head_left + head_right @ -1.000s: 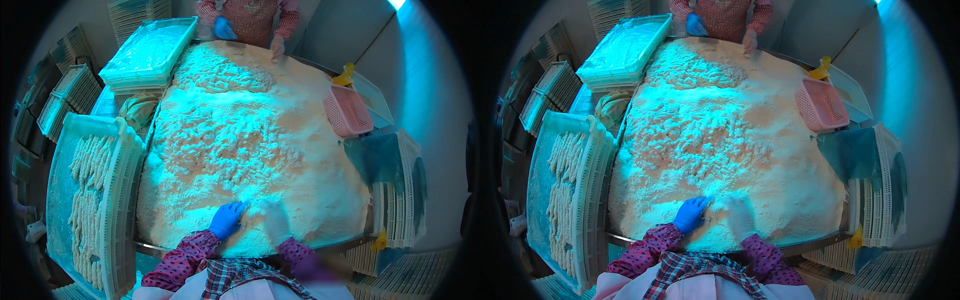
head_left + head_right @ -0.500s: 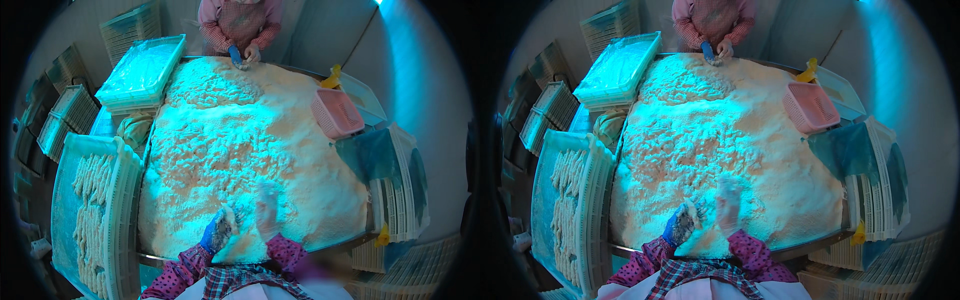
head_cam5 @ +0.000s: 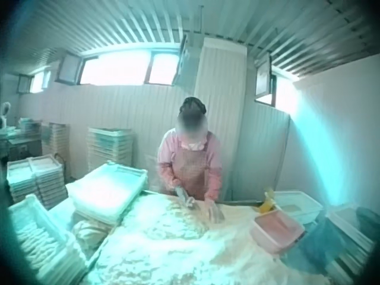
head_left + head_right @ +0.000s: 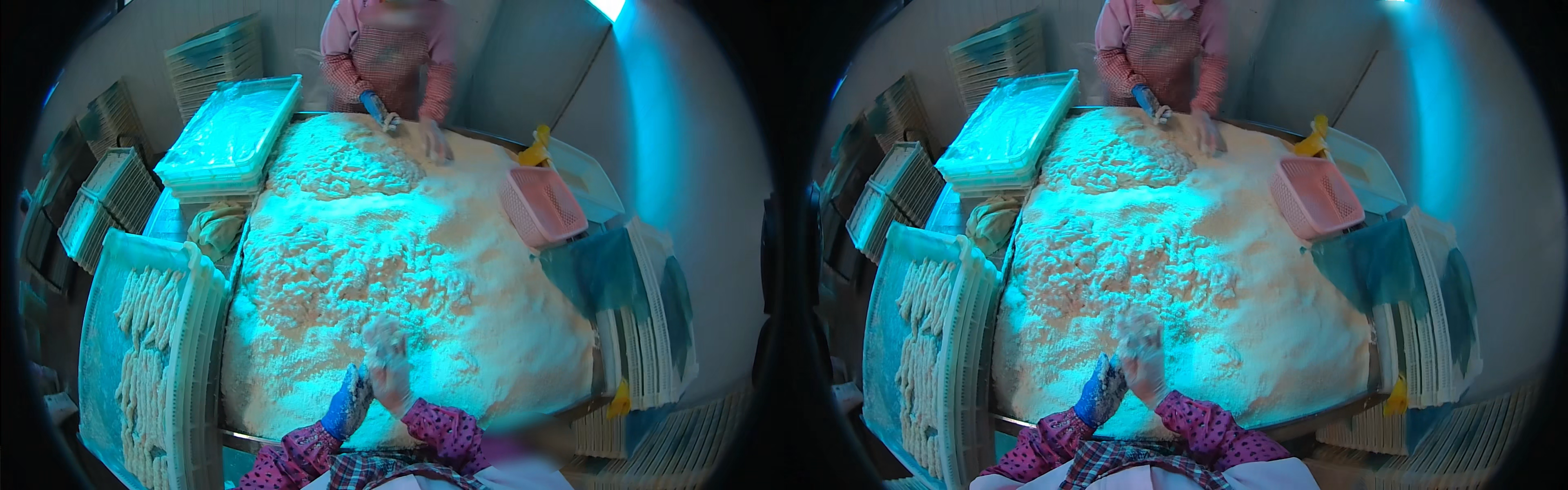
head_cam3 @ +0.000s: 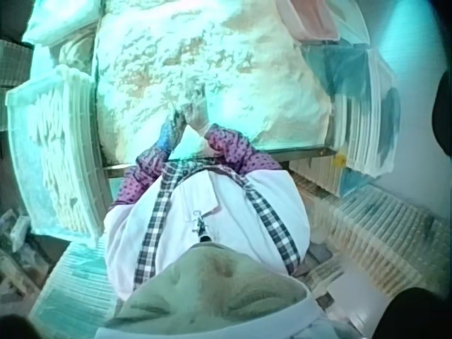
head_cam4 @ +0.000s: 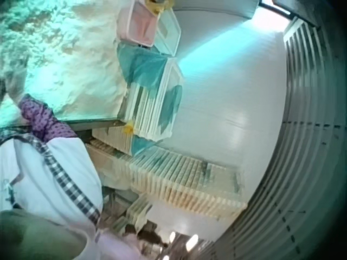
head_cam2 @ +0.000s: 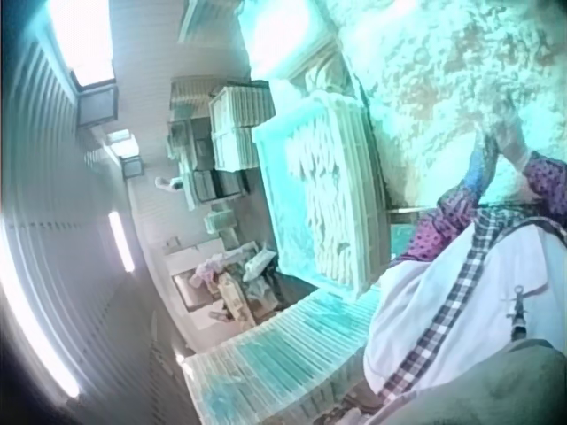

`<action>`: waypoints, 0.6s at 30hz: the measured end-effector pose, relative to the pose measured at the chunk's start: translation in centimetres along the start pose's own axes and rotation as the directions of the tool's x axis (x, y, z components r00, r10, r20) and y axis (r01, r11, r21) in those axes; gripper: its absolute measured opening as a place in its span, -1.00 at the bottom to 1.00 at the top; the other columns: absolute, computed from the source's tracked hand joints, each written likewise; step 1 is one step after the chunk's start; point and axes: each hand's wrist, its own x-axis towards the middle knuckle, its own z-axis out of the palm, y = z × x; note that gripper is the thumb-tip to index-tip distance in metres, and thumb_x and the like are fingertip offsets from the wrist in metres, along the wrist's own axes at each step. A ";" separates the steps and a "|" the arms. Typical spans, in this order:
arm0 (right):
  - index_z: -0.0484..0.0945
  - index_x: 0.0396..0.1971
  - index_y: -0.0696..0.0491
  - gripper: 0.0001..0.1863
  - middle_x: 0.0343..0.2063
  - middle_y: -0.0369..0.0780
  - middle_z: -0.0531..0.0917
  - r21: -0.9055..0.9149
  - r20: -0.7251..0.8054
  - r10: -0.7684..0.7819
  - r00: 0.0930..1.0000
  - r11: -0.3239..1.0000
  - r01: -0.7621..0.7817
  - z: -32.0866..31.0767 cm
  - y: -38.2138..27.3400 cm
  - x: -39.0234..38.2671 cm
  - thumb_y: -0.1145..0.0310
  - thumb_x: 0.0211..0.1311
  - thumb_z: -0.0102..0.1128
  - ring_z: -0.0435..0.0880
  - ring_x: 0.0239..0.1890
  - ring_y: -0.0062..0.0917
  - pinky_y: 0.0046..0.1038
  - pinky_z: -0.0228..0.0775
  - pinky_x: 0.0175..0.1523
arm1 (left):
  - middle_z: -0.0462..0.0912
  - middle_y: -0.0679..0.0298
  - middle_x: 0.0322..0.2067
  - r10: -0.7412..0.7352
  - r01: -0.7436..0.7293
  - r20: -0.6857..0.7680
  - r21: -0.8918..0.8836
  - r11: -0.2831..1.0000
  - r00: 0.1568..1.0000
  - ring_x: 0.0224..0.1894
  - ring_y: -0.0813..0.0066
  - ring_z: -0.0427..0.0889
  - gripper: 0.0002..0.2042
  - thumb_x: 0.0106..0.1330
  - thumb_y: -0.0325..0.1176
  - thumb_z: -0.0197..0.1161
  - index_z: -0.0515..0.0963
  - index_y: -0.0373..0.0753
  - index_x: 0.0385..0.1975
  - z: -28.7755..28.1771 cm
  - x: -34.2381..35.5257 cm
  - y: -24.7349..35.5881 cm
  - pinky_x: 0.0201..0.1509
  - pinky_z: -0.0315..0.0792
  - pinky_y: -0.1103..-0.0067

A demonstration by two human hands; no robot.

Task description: The person repeatedly takes small portions of dough from a large pile, rolls them into elongated shapes, and places them into a tray. Another person works alongside at the same table, performing similar actions.

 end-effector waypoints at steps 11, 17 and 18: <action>0.50 -0.19 0.03 -0.71 -0.35 -0.11 0.55 -0.465 -0.125 0.077 0.989 0.876 -0.127 -2.1 15.2 12.4 0.29 0.05 0.19 0.51 -0.24 -0.20 -0.21 0.34 -0.15 | 0.47 0.20 -0.19 0.206 -0.236 -0.140 -0.253 0.938 0.968 -0.29 0.44 0.47 -0.56 0.39 -0.09 -0.05 0.27 -0.25 0.13 -7.3 -4.9 6.8 -0.25 0.41 0.52; 0.46 -0.42 0.06 -0.82 -0.53 -0.15 0.51 -0.672 -0.078 0.077 0.994 0.733 -0.109 -3.4 23.5 13.4 0.31 0.04 0.22 0.52 -0.48 -0.29 -0.23 0.32 -0.39 | 0.44 0.31 -0.34 0.806 -0.747 -0.325 0.313 0.586 0.495 -0.31 0.55 0.45 -0.68 0.38 -0.09 -0.01 0.38 -0.22 -0.09 -11.9 -20.6 20.9 -0.23 0.40 0.62; 0.44 -0.44 0.07 -0.81 -0.54 -0.15 0.51 -0.594 -0.069 0.128 0.989 0.792 -0.144 -2.3 22.2 13.6 0.33 0.01 0.24 0.52 -0.49 -0.30 -0.24 0.32 -0.39 | 0.49 0.27 -0.26 0.906 -0.753 -0.207 0.505 0.423 0.370 -0.33 0.56 0.44 -0.59 0.39 -0.04 -0.05 0.34 -0.21 0.05 -17.1 -26.4 22.6 -0.22 0.41 0.59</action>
